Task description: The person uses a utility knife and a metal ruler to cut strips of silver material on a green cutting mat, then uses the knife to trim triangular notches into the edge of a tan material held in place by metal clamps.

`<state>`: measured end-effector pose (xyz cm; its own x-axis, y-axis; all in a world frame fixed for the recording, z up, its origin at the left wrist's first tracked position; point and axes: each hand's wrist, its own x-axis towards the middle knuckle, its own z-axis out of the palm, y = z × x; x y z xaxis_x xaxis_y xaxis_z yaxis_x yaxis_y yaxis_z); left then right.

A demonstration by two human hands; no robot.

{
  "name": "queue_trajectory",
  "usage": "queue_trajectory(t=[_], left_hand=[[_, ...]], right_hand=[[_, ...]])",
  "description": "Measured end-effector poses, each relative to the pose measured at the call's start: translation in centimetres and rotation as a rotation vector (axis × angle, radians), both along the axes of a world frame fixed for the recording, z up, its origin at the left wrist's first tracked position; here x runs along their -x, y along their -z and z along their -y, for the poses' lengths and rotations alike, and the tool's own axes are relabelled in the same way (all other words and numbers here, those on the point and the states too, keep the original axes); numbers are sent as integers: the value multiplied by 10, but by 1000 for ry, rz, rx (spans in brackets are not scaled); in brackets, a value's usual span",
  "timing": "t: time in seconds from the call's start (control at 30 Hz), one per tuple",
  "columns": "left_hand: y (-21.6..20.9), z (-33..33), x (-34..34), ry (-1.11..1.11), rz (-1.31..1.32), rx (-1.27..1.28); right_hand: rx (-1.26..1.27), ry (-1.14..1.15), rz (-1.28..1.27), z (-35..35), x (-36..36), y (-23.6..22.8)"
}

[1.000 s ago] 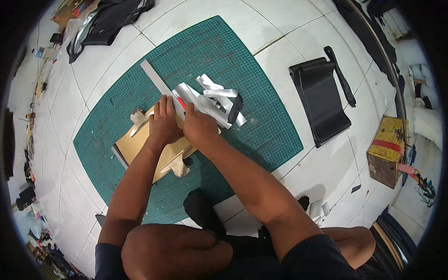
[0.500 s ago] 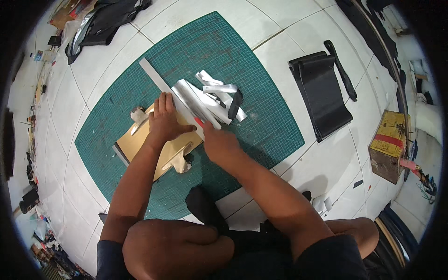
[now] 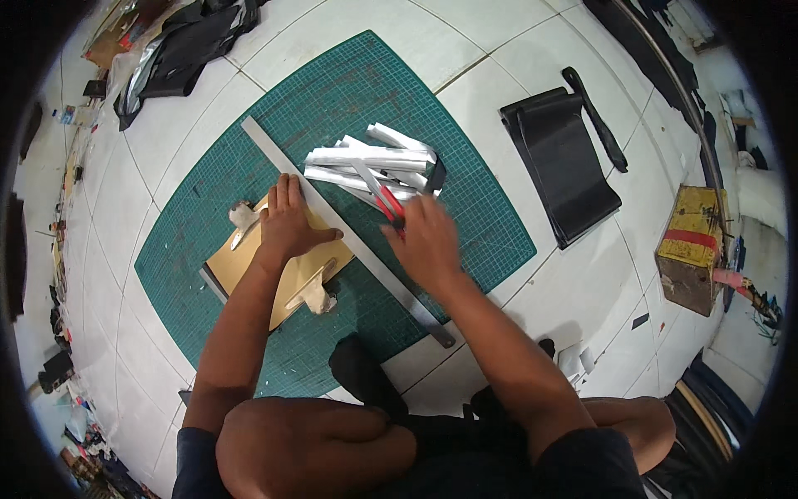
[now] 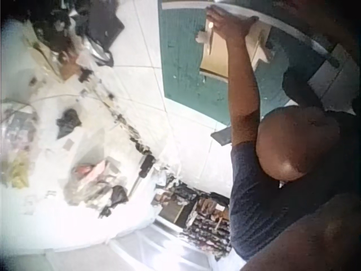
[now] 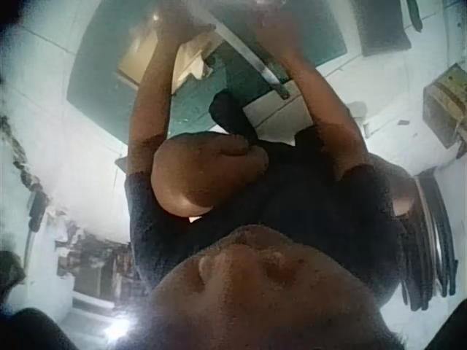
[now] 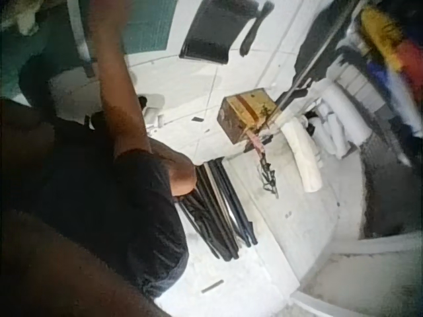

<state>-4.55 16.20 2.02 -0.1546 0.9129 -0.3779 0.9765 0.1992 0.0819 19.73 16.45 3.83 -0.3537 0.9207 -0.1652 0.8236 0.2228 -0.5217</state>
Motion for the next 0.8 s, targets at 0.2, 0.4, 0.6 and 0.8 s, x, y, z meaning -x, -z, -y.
queue_trajectory(t=[0.2,0.4,0.6,0.8], left_hand=[[6,2,-5,0,47,-49],[5,7,0,24,83,-111],[25,27,78,53,59,-556],[26,23,117,-179,301,-264]], right_hand=[[-409,-92,-20,-69,35,52],[-192,69,117,-102,-5,51],[-16,77,-72,2,-12,15],[75,-44,-42,82,-21,53]])
